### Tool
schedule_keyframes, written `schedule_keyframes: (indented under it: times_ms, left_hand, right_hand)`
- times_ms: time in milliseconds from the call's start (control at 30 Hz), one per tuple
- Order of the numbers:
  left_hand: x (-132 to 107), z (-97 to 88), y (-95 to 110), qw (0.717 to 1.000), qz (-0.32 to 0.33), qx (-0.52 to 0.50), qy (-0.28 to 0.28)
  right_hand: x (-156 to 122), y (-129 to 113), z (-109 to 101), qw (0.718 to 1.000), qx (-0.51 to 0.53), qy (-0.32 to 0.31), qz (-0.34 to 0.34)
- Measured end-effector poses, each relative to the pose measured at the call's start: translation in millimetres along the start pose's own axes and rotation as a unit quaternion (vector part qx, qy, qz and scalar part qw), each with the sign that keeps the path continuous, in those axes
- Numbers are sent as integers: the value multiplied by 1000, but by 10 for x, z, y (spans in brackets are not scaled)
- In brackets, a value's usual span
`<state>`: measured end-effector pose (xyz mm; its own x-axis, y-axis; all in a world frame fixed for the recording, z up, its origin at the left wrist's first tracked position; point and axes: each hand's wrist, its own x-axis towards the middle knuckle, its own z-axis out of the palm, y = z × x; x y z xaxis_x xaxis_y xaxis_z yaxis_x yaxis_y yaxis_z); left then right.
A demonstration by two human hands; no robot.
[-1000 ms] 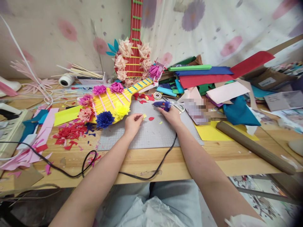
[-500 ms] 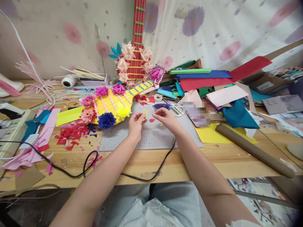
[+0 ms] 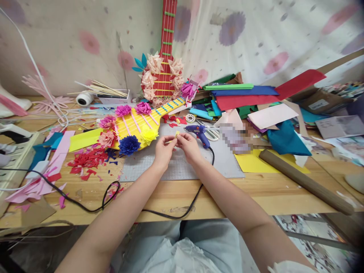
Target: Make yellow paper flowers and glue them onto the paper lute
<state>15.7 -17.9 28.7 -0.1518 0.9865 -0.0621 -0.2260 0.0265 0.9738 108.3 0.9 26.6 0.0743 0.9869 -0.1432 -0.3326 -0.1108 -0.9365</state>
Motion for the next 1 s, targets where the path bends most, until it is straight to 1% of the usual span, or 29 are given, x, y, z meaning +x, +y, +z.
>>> schedule_keyframes:
  times_ms: [33,67,100,133,167,200,233,300,333,400,500,600,733,800,900,1000]
  left_hand:
    - [-8,-44,55,994,55,94,-18]
    - [-12,-99,125,973,121,191,-35]
    - [-11,-164,204,939,193,281,-45]
    - [-1,-237,287,896,256,360,-53]
    - [16,-314,365,850,304,426,-56]
    - [42,-391,434,807,332,485,-57]
    - [74,-465,490,769,342,536,-61]
    - [148,-592,554,711,340,611,-70]
    - [186,-641,568,691,336,636,-76]
    - [255,-711,576,664,331,665,-84]
    - [337,-765,598,648,332,680,-85]
    - [406,-791,664,647,327,683,-90]
    - [484,-811,785,661,297,681,-104]
    - [509,-819,832,669,286,677,-109]
    - [535,-836,863,680,276,669,-118]
    - [560,-858,862,687,271,663,-123]
  right_hand:
    - [10,-17,-16,1000,0,4,4]
    - [21,-37,-36,1000,-3,5,8]
    - [32,-58,-58,1000,-9,2,13]
    - [43,-78,-79,1000,-18,-5,19]
    - [53,-95,-99,999,-27,-13,25]
    - [62,-108,-115,999,-38,-23,29]
    - [70,-115,-125,998,-49,-32,34]
    - [79,-117,-124,995,-76,-47,42]
    - [80,-113,-113,993,-92,-54,48]
    - [71,-102,-74,988,-124,-72,60]
    - [47,-87,4,979,-162,-107,65]
    - [37,-73,85,971,-188,-137,62]
    - [75,-35,203,956,-236,-170,49]
    - [107,-2,268,950,-254,-177,39]
    - [144,49,360,946,-266,-184,29]
    - [152,77,435,948,-259,-184,28]
